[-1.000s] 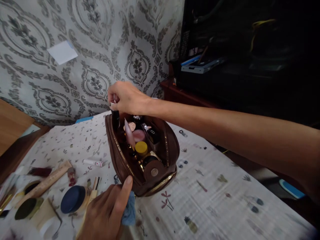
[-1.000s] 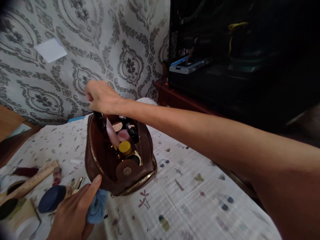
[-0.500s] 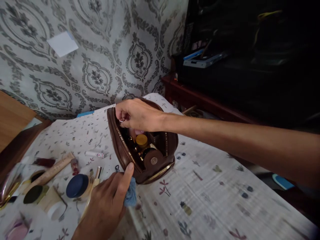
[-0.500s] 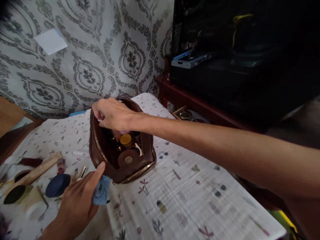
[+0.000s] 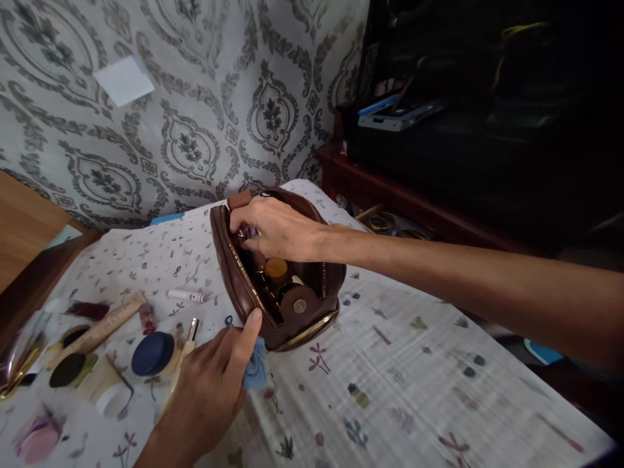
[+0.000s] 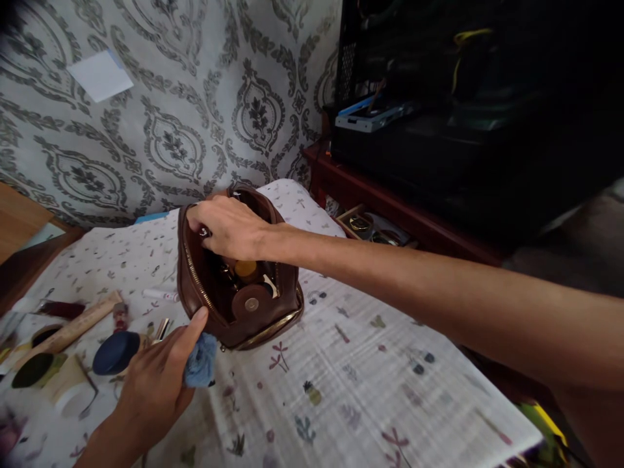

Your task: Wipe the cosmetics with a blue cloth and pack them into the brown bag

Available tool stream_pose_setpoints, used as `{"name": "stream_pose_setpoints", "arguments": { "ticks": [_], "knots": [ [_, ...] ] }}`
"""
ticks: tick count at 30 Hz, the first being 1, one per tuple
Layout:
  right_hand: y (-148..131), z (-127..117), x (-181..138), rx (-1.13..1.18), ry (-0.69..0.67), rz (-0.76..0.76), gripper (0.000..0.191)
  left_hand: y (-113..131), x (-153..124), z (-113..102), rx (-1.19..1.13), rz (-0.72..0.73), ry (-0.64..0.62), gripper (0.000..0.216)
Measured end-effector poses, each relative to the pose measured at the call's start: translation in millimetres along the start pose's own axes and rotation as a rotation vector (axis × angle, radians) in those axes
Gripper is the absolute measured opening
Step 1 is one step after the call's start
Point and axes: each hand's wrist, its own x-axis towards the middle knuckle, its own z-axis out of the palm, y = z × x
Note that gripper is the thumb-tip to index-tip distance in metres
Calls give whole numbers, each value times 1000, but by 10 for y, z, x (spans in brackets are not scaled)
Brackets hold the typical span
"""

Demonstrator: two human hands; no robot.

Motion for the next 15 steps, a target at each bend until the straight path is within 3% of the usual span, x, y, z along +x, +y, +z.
{"name": "stream_pose_setpoints", "arguments": {
  "ticks": [5,8,10,15],
  "knots": [
    [-9,-28,-72,14,88,-38,24,-8,13,-7,-13,17,-1,85],
    [-93,-63,-175,-46,172,-73,17,-8,14,-14,-30,14,-12,83],
    [-161,-78,-241,-95,106,-91,16,-4,18,-14,-41,14,-8,81],
    [-202,-36,-289,-250,-221,-58,21,5,17,3,-51,5,7,79]
  ]
}}
